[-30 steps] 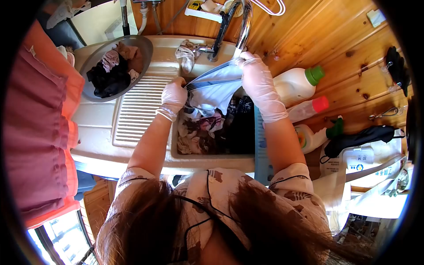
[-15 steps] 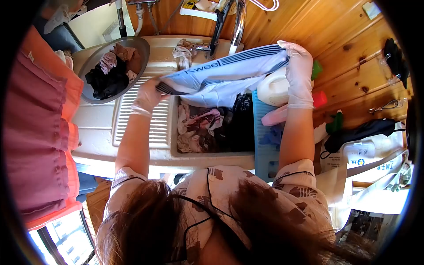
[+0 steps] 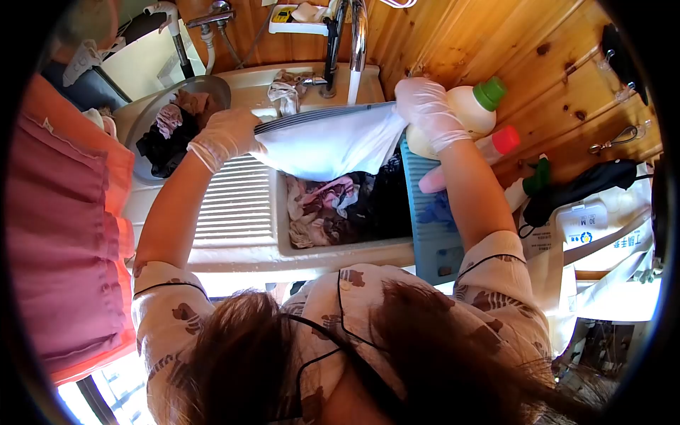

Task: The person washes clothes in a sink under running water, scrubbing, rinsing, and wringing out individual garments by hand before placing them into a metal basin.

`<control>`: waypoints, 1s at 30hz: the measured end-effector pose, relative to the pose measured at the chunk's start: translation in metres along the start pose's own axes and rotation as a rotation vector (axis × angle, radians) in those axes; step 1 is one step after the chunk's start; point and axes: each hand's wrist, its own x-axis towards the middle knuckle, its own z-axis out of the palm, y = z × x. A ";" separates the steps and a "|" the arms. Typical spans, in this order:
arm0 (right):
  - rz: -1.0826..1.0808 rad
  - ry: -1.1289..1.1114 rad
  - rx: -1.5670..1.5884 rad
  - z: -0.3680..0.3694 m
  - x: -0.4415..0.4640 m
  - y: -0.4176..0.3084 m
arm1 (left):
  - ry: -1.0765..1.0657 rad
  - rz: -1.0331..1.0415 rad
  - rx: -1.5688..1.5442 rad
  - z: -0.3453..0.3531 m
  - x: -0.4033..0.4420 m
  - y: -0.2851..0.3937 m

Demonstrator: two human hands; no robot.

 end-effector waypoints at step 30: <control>-0.119 0.396 1.832 0.129 -0.048 -0.111 | -0.291 0.364 -3.372 0.198 0.130 0.141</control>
